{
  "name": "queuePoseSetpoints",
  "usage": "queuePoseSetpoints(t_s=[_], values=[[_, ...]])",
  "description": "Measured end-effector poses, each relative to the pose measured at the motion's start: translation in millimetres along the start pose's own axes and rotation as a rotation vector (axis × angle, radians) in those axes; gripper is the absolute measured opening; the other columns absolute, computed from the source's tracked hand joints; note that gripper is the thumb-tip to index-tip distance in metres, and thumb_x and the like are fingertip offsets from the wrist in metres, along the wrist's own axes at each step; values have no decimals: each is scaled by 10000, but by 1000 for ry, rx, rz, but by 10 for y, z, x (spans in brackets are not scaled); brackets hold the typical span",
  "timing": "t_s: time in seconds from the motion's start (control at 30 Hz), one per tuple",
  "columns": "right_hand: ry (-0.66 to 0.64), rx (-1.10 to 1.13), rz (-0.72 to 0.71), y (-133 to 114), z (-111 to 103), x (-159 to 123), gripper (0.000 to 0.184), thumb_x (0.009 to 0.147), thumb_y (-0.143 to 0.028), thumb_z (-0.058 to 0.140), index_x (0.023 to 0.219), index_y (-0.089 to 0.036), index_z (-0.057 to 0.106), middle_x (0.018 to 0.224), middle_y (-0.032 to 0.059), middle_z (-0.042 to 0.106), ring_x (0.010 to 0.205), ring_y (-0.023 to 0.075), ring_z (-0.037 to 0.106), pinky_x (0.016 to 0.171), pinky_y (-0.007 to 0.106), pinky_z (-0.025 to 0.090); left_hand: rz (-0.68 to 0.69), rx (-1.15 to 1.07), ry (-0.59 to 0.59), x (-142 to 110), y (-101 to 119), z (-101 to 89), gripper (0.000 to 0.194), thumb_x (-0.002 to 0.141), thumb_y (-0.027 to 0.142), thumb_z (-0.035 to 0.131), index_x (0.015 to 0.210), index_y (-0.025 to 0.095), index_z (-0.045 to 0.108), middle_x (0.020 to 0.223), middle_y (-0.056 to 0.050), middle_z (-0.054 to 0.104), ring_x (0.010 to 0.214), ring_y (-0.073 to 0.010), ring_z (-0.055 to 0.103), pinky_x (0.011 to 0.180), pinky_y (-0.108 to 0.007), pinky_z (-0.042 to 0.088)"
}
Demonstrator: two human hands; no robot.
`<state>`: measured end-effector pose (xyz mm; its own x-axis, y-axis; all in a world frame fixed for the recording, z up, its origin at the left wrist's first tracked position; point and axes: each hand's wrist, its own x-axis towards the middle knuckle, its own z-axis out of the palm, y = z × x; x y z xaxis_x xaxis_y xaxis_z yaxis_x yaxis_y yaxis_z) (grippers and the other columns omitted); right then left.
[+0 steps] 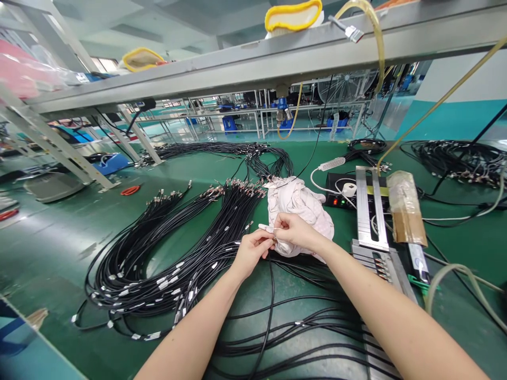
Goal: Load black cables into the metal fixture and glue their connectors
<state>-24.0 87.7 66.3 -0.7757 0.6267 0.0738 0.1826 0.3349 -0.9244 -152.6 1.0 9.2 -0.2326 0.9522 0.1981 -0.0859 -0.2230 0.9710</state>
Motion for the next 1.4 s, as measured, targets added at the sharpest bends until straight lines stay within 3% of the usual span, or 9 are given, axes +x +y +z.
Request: queuePoseSetpoints(t_s=[0.3, 0.47, 0.57, 0.67, 0.8, 0.93, 1.13, 1.27, 1.4], values=[[270, -151, -84, -60, -11, 26, 52, 648, -237, 507, 626, -194, 489, 571, -35, 490, 544, 106, 435, 517, 240, 356, -9, -62, -30, 2, 48, -5, 203, 665, 315, 696, 757, 136, 675, 716, -29, 575, 551, -96, 548, 368, -157, 358], [534, -224, -83, -71, -296, 195, 168, 744, -326, 479, 754, -187, 573, 700, 26, 582, 665, 163, 529, 632, 299, 429, -18, -105, -35, -11, 108, 20, 226, 652, 334, 710, 739, 129, 667, 705, -22, 553, 558, -92, 541, 369, -151, 343], [650, -271, -47, -7, -509, 380, 292, 783, -315, 427, 978, -168, 587, 867, 79, 614, 759, 200, 579, 697, 335, 456, -17, -126, -31, -12, 118, 18, 240, 658, 348, 707, 749, 130, 661, 706, -21, 554, 554, -85, 530, 374, -152, 337], [651, -318, 22, 89, -659, 529, 579, 714, -201, 472, 1284, -124, 404, 1073, 157, 579, 829, 237, 610, 732, 382, 475, -14, -133, -32, -8, 113, 11, 253, 658, 358, 706, 752, 129, 655, 708, -27, 567, 551, -86, 527, 378, -161, 339], [520, -403, 57, 113, -710, 422, 763, 547, -41, 518, 1298, -129, 417, 1232, 191, 512, 1022, 290, 565, 877, 436, 439, -18, -118, -34, -15, 98, 9, 266, 675, 364, 693, 785, 127, 645, 705, -37, 601, 551, -97, 543, 389, -170, 352], [376, -447, 34, -92, -658, -155, 555, 589, -42, 505, 1121, -180, 585, 1184, 119, 561, 950, 239, 603, 887, 395, 449, -38, -71, -31, -48, 117, 35, 272, 696, 353, 682, 840, 126, 648, 654, -22, 627, 456, -65, 505, 405, -177, 371], [222, -648, -136, -447, -561, -1487, 334, 777, -175, 467, 1072, -230, 614, 991, 82, 651, 861, 223, 630, 784, 371, 492, -41, 5, -7, -82, 309, 101, 251, 589, 279, 767, 762, 123, 676, 702, -28, 659, 574, -116, 607, 464, -183, 439], [191, -703, -135, -389, -503, -2375, 257, 829, -225, 467, 1023, -261, 633, 963, 57, 686, 849, 212, 652, 726, 330, 532, 53, -57, 65, -237, 763, 85, 214, 626, 265, 756, 785, 166, 653, 748, 14, 645, 644, -92, 606, 602, -208, 493], [185, -747, -82, -148, -392, -3070, 228, 827, -265, 483, 988, -267, 644, 897, 29, 709, 737, 215, 680, 614, 314, 569, 213, -230, 66, -517, 1511, -172, 185, 676, 183, 725, 814, 200, 604, 697, 40, 613, 602, -98, 563, 576, -262, 517]])
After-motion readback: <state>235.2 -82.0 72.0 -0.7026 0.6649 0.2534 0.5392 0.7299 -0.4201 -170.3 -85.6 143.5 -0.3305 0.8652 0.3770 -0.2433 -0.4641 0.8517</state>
